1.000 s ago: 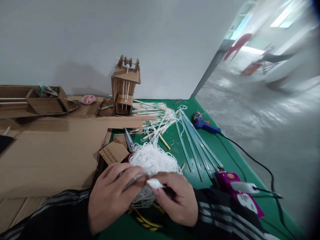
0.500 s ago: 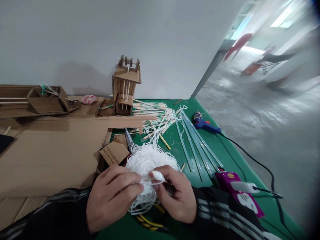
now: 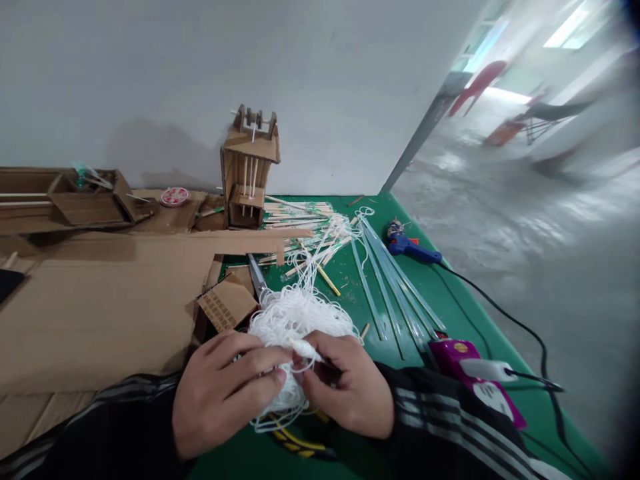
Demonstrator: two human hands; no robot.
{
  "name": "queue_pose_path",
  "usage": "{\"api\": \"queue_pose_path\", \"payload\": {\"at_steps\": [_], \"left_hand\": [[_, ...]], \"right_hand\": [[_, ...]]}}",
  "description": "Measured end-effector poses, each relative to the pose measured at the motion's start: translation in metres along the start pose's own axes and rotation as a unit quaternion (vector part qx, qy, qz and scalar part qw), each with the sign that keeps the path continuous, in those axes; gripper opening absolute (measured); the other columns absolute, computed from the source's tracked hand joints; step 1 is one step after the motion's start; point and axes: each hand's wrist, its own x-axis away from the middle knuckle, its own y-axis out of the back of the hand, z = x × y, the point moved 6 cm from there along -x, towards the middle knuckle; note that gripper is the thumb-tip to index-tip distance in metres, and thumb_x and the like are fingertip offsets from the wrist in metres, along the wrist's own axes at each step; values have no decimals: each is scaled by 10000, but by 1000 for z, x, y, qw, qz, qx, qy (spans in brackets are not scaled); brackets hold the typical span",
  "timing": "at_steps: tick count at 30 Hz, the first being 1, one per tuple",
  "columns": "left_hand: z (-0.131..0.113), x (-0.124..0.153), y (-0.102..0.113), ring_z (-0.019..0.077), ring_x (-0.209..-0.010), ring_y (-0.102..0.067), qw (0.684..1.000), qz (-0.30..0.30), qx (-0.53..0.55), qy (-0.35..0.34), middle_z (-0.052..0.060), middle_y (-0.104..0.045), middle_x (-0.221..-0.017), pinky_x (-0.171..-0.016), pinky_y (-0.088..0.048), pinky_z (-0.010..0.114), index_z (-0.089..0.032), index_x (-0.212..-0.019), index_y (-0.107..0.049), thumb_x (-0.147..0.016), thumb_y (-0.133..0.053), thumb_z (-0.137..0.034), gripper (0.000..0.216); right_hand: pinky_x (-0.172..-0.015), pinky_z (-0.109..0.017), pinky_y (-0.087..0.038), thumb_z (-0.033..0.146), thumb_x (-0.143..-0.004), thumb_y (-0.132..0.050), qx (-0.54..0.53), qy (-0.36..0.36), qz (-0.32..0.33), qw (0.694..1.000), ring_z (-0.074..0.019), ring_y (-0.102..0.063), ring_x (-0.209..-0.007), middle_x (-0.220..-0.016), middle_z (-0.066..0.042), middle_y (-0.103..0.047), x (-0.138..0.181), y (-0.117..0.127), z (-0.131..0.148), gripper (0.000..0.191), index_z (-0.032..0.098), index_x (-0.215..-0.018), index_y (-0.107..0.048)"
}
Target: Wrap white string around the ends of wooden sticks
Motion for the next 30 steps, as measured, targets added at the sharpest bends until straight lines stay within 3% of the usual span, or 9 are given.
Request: {"api": "queue_pose_path", "payload": {"at_steps": [5,11,14,17,22,25,30], "left_hand": [[1,0,-3,190,-936,-589,1000,18,-5,10,52,-712,-1048,-806,-452,329,-168,-940,-618,-865,-534,-11,193],[2,-5,-6,188,-782,-552,997,64,29,34,52,-687,-888,-715,-432,327,-179,-903,-551,-816,-507,-20,186],[1,-8,-7,191,-737,-518,987,95,91,87,33,-633,-800,-674,-413,327,-195,-874,-515,-788,-471,-42,181],[3,-8,-8,202,-759,-540,966,115,143,185,25,-605,-801,-686,-422,335,-210,-887,-504,-806,-449,-117,135],[15,-1,-18,172,-718,-623,889,170,185,381,-21,-656,-807,-621,-448,274,-253,-927,-532,-908,-491,-370,126],[18,-2,-22,176,-750,-661,875,204,166,406,-37,-688,-804,-643,-456,270,-261,-907,-546,-886,-541,-361,102],[18,-2,-24,201,-705,-659,886,230,95,390,-45,-679,-762,-612,-425,287,-273,-938,-551,-788,-615,-237,167]], "right_hand": [[-409,-190,-263,199,-801,-544,9,-13,-4,1000,-66,-332,-439,-541,70,-436,0,0,-1,32,180,-788,-521],[-435,-199,-270,206,-802,-526,23,-15,-42,999,-75,-322,-462,-545,72,-411,-2,8,-3,71,194,-749,-481],[-443,-197,-278,192,-796,-519,17,-15,-55,998,-75,-334,-470,-554,67,-433,-3,9,-2,43,190,-759,-496],[-449,-199,-291,188,-793,-516,11,-30,-61,998,-77,-352,-472,-558,59,-456,-2,8,-5,16,182,-780,-521],[-444,-201,-287,197,-799,-526,-3,-37,-38,999,-75,-352,-463,-557,59,-472,-1,2,-8,22,176,-798,-533],[-451,-205,-289,187,-816,-522,-15,-35,-23,999,-77,-358,-464,-561,61,-475,0,-2,-8,22,178,-830,-536],[-447,-197,-275,143,-805,-537,-39,-41,-40,998,-73,-351,-469,-585,84,-435,2,-2,-9,143,201,-922,-481]]}}
